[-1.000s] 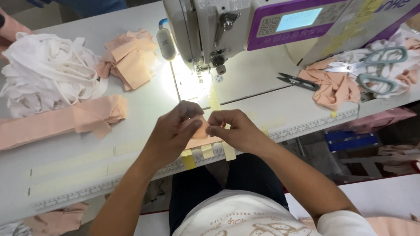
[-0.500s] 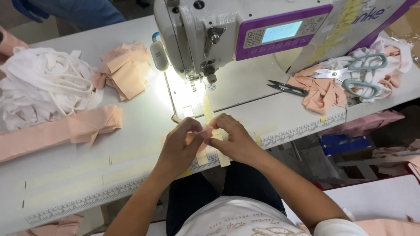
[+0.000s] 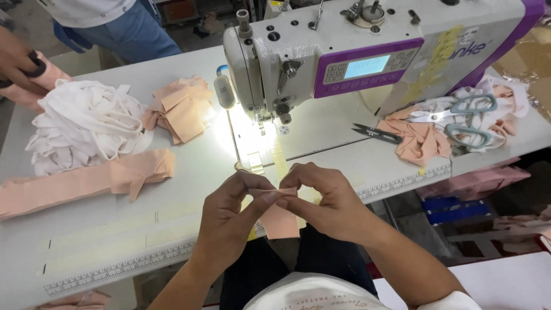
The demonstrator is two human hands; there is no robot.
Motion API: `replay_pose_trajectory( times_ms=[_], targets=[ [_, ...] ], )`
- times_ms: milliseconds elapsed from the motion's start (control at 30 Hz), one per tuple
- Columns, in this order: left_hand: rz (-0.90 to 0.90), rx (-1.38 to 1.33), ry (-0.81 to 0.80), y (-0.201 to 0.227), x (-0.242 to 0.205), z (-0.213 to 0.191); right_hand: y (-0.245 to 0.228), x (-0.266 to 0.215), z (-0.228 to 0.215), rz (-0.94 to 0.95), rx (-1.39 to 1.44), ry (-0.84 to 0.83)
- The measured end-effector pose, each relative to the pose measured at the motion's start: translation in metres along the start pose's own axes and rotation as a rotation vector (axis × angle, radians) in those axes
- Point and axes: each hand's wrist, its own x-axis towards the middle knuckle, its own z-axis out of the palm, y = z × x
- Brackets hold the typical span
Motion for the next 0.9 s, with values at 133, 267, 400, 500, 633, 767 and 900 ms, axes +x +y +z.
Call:
replay_pose_trajectory(
  times_ms=[133,267,400,500,633,767,900],
  targets=[
    [0.063,-0.087,0.036,-0.002,-0.005,0.002,-0.003,-0.003,-0.006,0.033,0.066,0.040],
    [0.079,-0.134,0.040,0.002,-0.009,0.003,-0.010,-0.004,-0.007,0.050,0.150,0.045],
    [0.078,-0.136,0.028,0.004,-0.012,0.002,-0.007,-0.005,-0.007,0.042,0.226,0.062],
    [0.076,-0.148,0.020,0.005,-0.011,0.003,-0.002,-0.004,-0.008,0.007,0.251,0.065],
    [0.053,-0.143,0.041,0.002,-0.008,0.003,0.000,-0.003,-0.010,0.013,0.254,0.062],
    [0.038,-0.185,0.003,-0.003,-0.002,0.001,0.005,-0.001,-0.010,0.021,0.251,0.060],
    [-0.055,-0.265,-0.130,-0.022,0.008,-0.007,0.013,0.002,-0.007,0.051,0.251,0.076]
  ],
)
